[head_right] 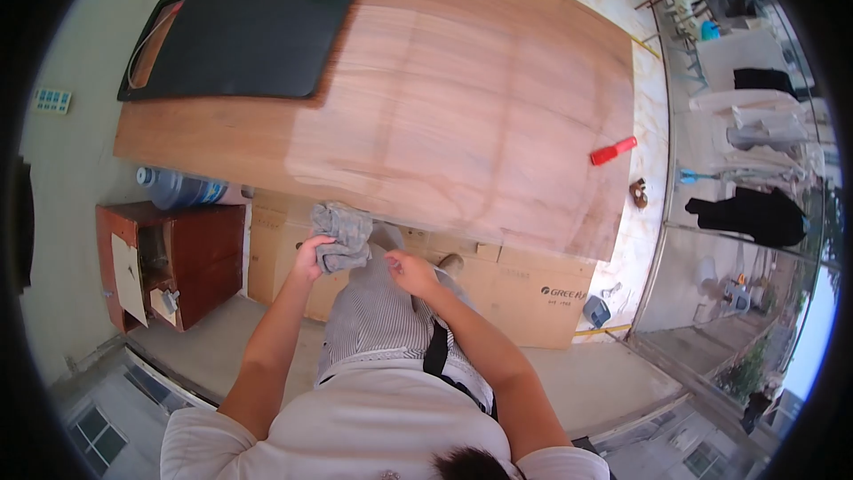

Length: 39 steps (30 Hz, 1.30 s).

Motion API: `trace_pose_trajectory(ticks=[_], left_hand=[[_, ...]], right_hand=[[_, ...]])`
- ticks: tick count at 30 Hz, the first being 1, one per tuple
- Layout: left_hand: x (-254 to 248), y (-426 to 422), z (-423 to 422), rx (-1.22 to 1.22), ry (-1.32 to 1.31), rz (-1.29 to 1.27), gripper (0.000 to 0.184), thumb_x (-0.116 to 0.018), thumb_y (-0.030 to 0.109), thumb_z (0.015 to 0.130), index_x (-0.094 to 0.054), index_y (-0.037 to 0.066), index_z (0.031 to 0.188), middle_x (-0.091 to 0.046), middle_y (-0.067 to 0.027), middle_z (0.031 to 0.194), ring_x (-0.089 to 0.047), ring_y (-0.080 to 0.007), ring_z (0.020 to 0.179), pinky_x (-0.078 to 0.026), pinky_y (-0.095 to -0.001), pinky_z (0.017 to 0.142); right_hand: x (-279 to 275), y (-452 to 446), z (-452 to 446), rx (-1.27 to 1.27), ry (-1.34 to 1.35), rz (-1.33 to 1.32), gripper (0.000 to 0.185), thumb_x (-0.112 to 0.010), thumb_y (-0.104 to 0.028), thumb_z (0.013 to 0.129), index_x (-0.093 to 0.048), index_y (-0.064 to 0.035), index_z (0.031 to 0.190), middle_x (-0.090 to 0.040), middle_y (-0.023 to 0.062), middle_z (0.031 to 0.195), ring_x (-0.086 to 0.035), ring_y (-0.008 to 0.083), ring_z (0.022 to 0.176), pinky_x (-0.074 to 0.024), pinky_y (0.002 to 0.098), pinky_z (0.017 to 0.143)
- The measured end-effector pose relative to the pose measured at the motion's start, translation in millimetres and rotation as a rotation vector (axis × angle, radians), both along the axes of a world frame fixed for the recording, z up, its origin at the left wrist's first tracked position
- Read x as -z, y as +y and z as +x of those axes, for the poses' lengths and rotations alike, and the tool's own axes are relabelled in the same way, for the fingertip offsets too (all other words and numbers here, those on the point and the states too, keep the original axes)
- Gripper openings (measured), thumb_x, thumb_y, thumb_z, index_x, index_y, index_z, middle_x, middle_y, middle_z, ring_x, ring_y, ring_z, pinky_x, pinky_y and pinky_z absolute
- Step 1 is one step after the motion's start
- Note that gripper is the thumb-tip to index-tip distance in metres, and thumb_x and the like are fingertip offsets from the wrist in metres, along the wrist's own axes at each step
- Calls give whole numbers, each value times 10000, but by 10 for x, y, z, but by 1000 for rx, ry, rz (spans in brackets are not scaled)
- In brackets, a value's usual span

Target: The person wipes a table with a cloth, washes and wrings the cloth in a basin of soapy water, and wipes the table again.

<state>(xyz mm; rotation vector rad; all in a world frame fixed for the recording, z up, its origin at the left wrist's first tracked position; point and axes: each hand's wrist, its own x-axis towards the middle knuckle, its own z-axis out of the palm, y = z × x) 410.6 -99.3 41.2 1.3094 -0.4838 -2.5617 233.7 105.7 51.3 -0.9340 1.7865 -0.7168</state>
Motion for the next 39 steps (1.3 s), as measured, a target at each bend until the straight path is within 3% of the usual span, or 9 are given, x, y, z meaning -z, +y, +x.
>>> trace_pose_trajectory(ticks=[6, 8, 18, 23, 26, 30, 32, 35, 39], left_hand=[[-101, 301, -326, 87, -3, 24, 570, -594, -48, 728, -441, 78, 1262, -604, -161, 1107, -636, -335, 1009, -560, -486, 841], [81, 388, -447, 164, -2, 52, 582, -597, -53, 720, -439, 80, 1264, -605, -156, 1107, -634, -331, 1015, -556, -485, 850], [67, 1014, -1182, 349, -23, 29, 574, -605, -70, 698, -484, 46, 1247, -607, -141, 1121, -623, -301, 1028, -551, -435, 857], [48, 1289, -1429, 395, -33, 12, 602, -609, -68, 700, -463, 49, 1272, -596, -143, 1133, -625, -297, 1016, -553, -442, 847], [96, 1399, -1559, 436, 3, 9, 626, -618, -64, 701, -428, 44, 1287, -589, -147, 1138, -624, -301, 1014, -552, -455, 839], [314, 1534, -1670, 447, -44, 28, 868, -638, -75, 690, -222, 56, 1440, -564, -187, 1186, -622, -315, 1017, -546, -480, 831], [453, 1603, -1735, 440, -70, 43, 1009, -648, -86, 682, -80, 72, 1501, -547, -209, 1217, -620, -321, 1020, -541, -492, 829], [129, 1783, -1979, 496, -172, -7, 1117, -653, -98, 672, 52, 96, 1516, -527, -231, 1247, -618, -321, 1026, -536, -499, 833], [92, 2058, -2242, 494, -182, -18, 1034, -621, -81, 696, -25, 157, 1507, -535, -209, 1227, -622, -345, 1017, -545, -503, 833]], right_hand=[[156, 452, -127, 152, -6, -28, 317, -603, -139, 824, -618, -89, 1137, -697, 91, 935, -677, 243, 879, -532, 353, 782], [154, 595, -214, 166, -17, -34, 322, -611, -99, 827, -619, -74, 1147, -687, 84, 949, -664, 216, 859, -530, 338, 785], [216, 1342, -446, 409, -89, -13, 311, -606, -48, 833, -612, -51, 1145, -676, 85, 959, -642, 175, 829, -527, 312, 772], [382, 1645, -483, 584, -155, -88, 261, -622, -143, 862, -628, -46, 1104, -686, 88, 913, -654, 184, 798, -526, 319, 737], [371, 1778, -517, 625, -150, -101, 264, -630, -151, 862, -627, -44, 1103, -681, 83, 905, -650, 173, 791, -526, 312, 730], [301, 1935, -562, 661, -177, -85, 284, -631, -150, 862, -615, -39, 1123, -678, 79, 921, -648, 167, 804, -525, 311, 734], [294, 2009, -579, 676, -187, -97, 289, -611, -83, 855, -603, -34, 1140, -666, 71, 937, -624, 150, 798, -516, 296, 746], [256, 2135, -612, 693, -195, -89, 299, -599, -55, 853, -595, -32, 1151, -662, 69, 942, -616, 145, 799, -511, 292, 755], [189, 2336, -679, 690, -183, -60, 298, -598, -61, 857, -594, -27, 1153, -666, 71, 934, -624, 149, 817, -512, 298, 764]])
